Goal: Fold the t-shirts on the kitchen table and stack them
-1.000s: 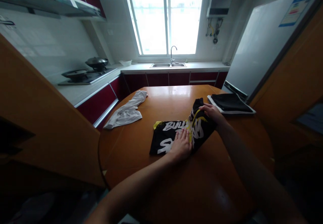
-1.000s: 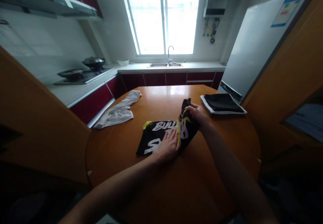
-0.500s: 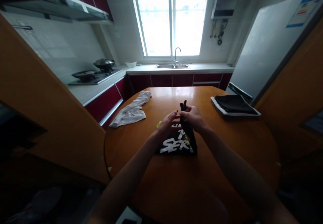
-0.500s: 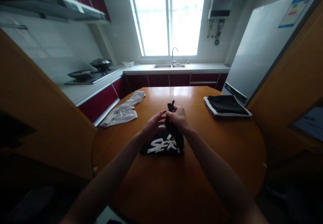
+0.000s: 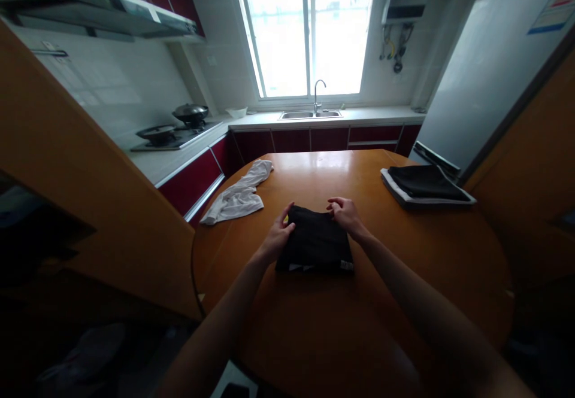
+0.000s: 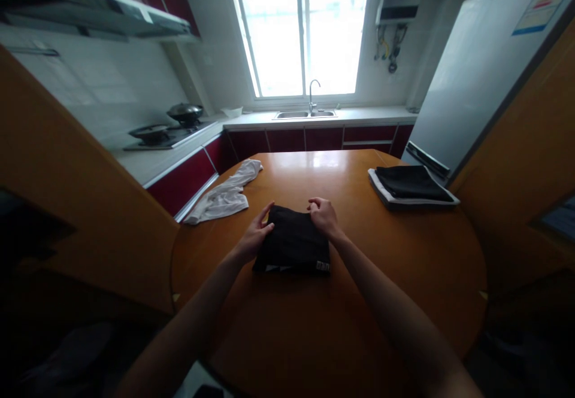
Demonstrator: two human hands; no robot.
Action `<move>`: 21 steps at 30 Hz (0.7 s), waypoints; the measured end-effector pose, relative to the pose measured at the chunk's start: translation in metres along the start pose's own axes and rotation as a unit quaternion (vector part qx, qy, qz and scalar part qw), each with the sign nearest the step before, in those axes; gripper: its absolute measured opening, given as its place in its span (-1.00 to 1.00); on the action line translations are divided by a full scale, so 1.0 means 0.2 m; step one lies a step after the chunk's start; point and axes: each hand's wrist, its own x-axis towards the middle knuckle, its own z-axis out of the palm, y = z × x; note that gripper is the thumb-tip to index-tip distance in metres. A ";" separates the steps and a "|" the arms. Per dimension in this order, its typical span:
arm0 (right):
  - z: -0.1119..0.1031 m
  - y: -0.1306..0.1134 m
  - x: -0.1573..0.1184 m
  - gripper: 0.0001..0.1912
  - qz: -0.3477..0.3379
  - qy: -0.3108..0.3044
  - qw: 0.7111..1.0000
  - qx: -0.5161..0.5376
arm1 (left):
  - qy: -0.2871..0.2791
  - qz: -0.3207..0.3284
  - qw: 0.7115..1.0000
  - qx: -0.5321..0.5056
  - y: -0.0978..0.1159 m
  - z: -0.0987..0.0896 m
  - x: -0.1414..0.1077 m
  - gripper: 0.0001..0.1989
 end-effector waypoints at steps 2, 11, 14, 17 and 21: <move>-0.02 0.09 -0.01 -0.67 -0.017 0.016 0.999 -0.027 | -0.005 0.004 1.000 0.010 -0.01 -0.04 0.01 -0.30; 0.09 0.31 -0.17 -0.37 -0.054 -0.067 0.949 -0.304 | -0.028 -0.029 0.994 0.103 -0.04 -0.17 0.04 -0.36; 0.09 0.29 -0.18 -0.37 -0.052 -0.074 0.940 -0.330 | -0.033 -0.008 0.991 0.133 -0.05 -0.19 0.03 -0.30; 0.08 0.25 -0.21 -0.37 -0.054 -0.074 0.937 -0.337 | -0.033 0.003 0.989 0.147 -0.06 -0.19 0.02 -0.29; 0.08 0.21 -0.32 -0.36 -0.097 -0.112 0.926 -0.348 | -0.040 0.025 0.985 0.167 -0.07 -0.20 0.03 -0.32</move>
